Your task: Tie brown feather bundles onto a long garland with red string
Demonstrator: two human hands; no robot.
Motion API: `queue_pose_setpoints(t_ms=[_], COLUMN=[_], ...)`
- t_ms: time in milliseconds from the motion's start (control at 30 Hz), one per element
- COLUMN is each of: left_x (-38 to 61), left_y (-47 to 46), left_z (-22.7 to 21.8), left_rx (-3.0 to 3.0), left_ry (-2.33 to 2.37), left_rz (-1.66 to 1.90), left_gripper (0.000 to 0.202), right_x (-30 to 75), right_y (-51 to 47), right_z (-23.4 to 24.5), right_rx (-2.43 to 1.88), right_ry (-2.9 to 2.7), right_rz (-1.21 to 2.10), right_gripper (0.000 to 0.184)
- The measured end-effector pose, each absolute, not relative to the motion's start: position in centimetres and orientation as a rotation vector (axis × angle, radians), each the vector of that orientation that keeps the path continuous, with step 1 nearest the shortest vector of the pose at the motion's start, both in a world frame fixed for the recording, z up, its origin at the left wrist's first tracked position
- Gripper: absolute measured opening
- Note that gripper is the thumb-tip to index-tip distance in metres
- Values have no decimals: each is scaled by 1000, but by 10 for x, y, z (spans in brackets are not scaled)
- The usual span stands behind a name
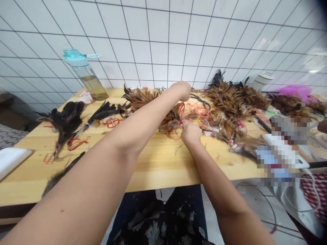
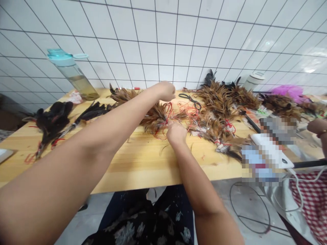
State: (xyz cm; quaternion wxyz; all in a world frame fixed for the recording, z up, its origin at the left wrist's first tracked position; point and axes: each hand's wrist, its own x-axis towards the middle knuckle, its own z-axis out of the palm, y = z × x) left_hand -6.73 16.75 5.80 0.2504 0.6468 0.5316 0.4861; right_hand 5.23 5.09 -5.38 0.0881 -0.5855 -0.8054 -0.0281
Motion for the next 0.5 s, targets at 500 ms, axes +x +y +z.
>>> queue_pose_setpoints(t_ms=[500], left_x=[-97], left_y=[30], left_z=[-13], left_rx=[1821], left_ry=[1455], left_rz=[1086], left_gripper=[3], right_x=[68], right_y=[59], right_z=[-43], right_rx=[-1359], right_ry=[-1921], right_rz=[439], right_gripper=[27])
